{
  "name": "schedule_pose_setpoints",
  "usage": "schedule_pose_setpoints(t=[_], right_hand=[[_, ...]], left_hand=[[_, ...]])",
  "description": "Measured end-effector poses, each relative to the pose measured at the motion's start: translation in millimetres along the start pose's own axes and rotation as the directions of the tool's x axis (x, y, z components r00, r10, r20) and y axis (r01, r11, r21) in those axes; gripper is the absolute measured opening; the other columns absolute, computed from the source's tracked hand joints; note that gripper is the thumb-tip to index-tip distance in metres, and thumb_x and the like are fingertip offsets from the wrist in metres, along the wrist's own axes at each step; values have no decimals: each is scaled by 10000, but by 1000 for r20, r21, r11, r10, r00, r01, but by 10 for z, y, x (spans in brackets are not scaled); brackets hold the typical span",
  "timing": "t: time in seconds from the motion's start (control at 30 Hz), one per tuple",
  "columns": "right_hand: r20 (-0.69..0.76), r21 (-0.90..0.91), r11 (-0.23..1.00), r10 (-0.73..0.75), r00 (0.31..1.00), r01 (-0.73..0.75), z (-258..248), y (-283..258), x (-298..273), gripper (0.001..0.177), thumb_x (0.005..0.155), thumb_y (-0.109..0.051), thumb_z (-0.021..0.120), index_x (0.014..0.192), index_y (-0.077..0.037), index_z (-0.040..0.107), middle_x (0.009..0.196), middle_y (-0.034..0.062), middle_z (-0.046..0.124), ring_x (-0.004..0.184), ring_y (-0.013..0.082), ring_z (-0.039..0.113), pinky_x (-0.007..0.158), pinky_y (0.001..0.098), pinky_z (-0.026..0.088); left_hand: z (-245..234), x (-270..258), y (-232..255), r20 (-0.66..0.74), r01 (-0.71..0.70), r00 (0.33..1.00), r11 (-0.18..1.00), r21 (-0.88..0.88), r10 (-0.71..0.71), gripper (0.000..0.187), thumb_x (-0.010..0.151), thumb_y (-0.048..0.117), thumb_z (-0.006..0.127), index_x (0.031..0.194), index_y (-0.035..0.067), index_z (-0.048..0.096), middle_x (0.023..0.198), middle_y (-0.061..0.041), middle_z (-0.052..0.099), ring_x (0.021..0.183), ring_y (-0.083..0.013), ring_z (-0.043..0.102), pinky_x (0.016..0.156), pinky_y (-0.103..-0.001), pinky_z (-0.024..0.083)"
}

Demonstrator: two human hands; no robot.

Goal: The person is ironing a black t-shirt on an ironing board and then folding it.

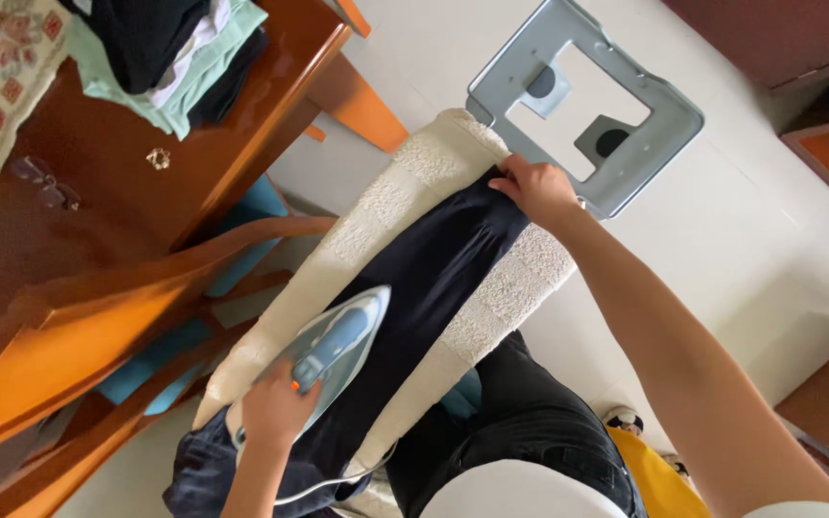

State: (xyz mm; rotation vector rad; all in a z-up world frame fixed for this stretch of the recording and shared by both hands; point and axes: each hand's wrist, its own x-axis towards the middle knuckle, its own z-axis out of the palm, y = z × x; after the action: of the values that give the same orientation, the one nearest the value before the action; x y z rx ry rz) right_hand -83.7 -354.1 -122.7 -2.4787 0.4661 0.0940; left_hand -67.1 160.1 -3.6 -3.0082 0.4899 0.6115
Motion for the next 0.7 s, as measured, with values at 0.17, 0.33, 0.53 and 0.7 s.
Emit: schedule_pose_setpoints(t=[0.17,0.33,0.53,0.7], right_hand=[[64,15,1000,10,998,-11,-96,-28,-8,377,949,-471,655,1141,-148,678,886,91,746,847,328,716,758,470,561],[132,-136,991,18,991,0,-205,-68,33,320,1025,-435,584,1230,-198,649,949,78,741,873,339,703,773,481,559],[73,-263,939,-210,975,222,-68,97,12,314,1067,-442,531,1236,-194,622,922,63,723,819,321,707,704,450,569],[46,-291,927,-233,971,237,-42,126,19,318,1066,-448,530,1230,-193,628,917,57,725,808,317,708,689,447,571]], left_hand=[[243,-523,-462,-48,82,995,993,-84,-86,394,724,428,793,935,114,685,738,-152,728,706,-387,716,631,-500,570],[478,-893,-490,-62,159,984,980,-119,-167,387,726,437,794,929,125,689,712,-169,715,698,-407,707,644,-522,564],[440,-880,-144,-47,106,993,988,-115,-112,399,685,444,801,895,127,681,686,-172,714,669,-419,701,609,-543,548],[306,-679,206,40,31,999,999,-28,-29,383,748,448,776,873,113,640,719,-144,735,668,-376,724,609,-503,571]])
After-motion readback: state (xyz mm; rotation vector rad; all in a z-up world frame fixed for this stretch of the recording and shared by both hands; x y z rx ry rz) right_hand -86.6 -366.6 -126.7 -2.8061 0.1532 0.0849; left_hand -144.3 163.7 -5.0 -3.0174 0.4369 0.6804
